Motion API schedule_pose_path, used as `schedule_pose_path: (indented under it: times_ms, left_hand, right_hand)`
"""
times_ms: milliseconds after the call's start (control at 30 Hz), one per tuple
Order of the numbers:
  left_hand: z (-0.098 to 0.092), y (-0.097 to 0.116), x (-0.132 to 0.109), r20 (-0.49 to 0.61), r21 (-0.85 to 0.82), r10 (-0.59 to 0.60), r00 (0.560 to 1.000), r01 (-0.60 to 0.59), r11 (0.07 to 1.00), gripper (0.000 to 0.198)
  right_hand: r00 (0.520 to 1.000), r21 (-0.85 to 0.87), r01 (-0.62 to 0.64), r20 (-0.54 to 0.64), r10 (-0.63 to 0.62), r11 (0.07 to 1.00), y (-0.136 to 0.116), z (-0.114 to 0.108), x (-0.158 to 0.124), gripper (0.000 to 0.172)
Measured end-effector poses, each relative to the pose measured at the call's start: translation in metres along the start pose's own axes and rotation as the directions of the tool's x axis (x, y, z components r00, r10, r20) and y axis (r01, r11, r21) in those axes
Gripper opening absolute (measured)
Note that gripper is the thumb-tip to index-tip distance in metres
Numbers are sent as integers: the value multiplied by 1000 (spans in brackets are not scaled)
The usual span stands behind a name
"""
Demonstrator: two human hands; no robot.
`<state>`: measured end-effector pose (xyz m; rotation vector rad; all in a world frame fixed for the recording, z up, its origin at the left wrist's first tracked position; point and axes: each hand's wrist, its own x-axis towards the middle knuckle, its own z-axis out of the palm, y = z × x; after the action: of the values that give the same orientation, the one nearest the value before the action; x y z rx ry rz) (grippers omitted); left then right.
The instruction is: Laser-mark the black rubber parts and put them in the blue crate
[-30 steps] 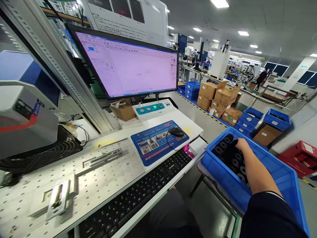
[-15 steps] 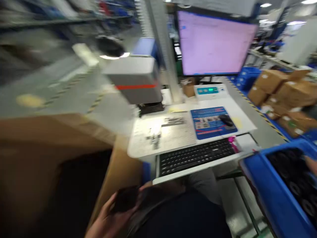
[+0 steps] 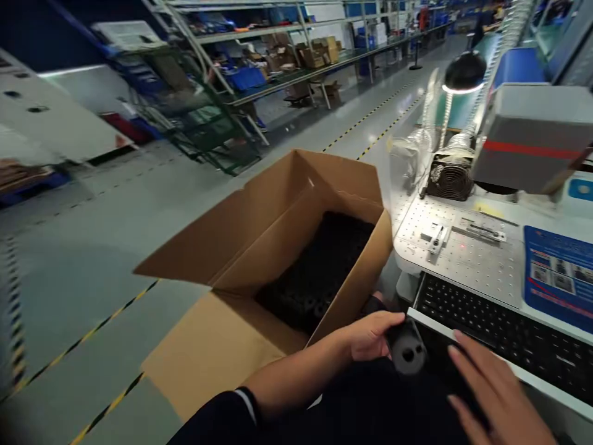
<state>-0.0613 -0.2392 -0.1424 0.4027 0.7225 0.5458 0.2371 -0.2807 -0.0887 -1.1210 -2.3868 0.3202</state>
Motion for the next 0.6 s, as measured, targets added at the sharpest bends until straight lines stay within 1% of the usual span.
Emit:
schedule_pose_path:
  times_ms: [33,67,100,167,200,233,267,333,367,400,433,467,500,533,567,600]
  left_hand:
    - [-2,-7,-2,-36,55,-15,999,17,998,52]
    - [-4,-15,-4,-73,101,-27,997,35,994,50]
    - [-5,-22,-6,-107,133,-37,994,51,990,47]
    - [-7,-32,-11,-166,159,-46,985,73,985,42]
    - [-7,-34,-14,-188,159,-44,981,75,984,41]
    - [-6,-33,-18,-193,156,-50,980,81,985,42]
    - [-6,-30,-24,-174,149,-60,983,86,985,43]
    - [-9,-15,-42,-102,173,-69,992,86,981,48]
    - [-14,-4,-55,-67,223,-43,997,57,973,48]
    - [-24,8,-70,-108,339,48,993,-8,941,45]
    - [-40,21,-85,-208,472,176,962,-59,880,40]
    - [-61,35,-99,-308,607,350,885,-101,789,35]
    - [-87,49,-112,-348,721,461,817,-81,688,32]
    - [-114,61,-124,-390,770,509,767,-32,638,32]
    - [-142,72,-134,-454,755,482,749,37,654,33]
    - [-167,79,-142,-516,714,383,766,138,687,32]
  right_hand:
    - [993,27,99,60,-100,995,-16,13,16,68]
    - [975,60,182,120,-188,982,-31,26,29,74]
    - [953,97,235,173,-249,967,-43,37,40,80]
    - [921,189,262,245,-303,946,-56,55,52,90]
    - [915,237,241,267,-302,941,-58,62,53,92]
    - [919,279,204,276,-282,938,-58,67,53,92]
    - [931,314,149,274,-240,937,-56,70,52,89]
    - [966,358,7,240,-99,934,-49,69,51,77]
    - [978,363,-78,209,0,929,-45,66,53,70]
    - [980,361,-161,165,107,919,-39,61,57,64]
    - [969,350,-246,107,222,904,-32,54,64,60]
    - [938,327,-336,34,344,883,-22,47,74,58]
    - [887,296,-426,-52,459,855,-11,39,86,58]
    - [820,262,-510,-137,555,819,2,31,100,59]
    - [752,228,-583,-210,624,780,16,24,115,60]
    - [699,194,-636,-263,665,747,30,18,130,60]
